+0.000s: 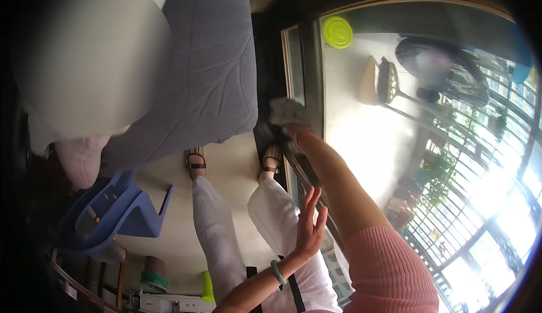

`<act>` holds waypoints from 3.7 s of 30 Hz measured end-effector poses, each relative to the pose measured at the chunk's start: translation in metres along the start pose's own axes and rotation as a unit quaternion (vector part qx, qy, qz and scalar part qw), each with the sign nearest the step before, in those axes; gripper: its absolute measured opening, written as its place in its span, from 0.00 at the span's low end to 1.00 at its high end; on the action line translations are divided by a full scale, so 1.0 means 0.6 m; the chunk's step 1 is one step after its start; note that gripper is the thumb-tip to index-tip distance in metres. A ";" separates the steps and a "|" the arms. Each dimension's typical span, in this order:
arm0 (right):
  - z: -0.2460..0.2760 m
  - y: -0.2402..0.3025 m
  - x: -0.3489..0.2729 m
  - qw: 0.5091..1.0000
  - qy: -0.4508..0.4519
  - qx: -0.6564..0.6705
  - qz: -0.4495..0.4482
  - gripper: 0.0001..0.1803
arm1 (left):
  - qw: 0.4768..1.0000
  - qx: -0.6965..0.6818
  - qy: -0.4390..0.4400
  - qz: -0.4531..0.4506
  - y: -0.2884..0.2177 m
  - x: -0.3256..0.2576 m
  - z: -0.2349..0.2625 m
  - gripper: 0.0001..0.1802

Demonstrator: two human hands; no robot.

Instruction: The person wrings a cloth in a green basin, then wipes the glass of a sliding door and adjacent window panes. They repeatedly wring the cloth and continue wiping different sections of the glass surfaces.

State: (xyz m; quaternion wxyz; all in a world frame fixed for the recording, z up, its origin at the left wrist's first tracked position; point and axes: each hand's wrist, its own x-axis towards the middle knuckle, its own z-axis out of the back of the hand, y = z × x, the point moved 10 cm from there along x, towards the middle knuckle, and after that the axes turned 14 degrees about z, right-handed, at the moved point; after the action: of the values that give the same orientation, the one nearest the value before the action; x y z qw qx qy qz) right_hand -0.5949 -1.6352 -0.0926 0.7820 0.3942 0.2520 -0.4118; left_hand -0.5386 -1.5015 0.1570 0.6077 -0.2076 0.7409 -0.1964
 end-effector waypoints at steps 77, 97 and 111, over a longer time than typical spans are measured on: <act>0.329 0.995 -1.549 0.644 -0.419 -0.574 -0.284 0.31 | 0.745 0.113 0.418 -0.508 -0.257 -1.229 -0.242 0.32; 0.458 1.104 -1.750 0.590 -0.528 -0.481 -0.376 0.33 | 0.507 0.123 0.333 -0.785 -0.313 -1.454 -0.282 0.33; 0.523 1.343 -2.041 0.292 -0.547 -0.683 -0.387 0.24 | 0.415 0.100 0.353 -0.833 -0.381 -1.619 -0.362 0.32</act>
State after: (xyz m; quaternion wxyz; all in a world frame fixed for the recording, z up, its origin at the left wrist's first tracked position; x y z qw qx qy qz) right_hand -0.5474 -1.0665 1.2938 0.4764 -0.7412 0.0800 -0.4661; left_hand -0.5661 -1.1535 1.1167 -0.1523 -0.5726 0.3296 -0.7350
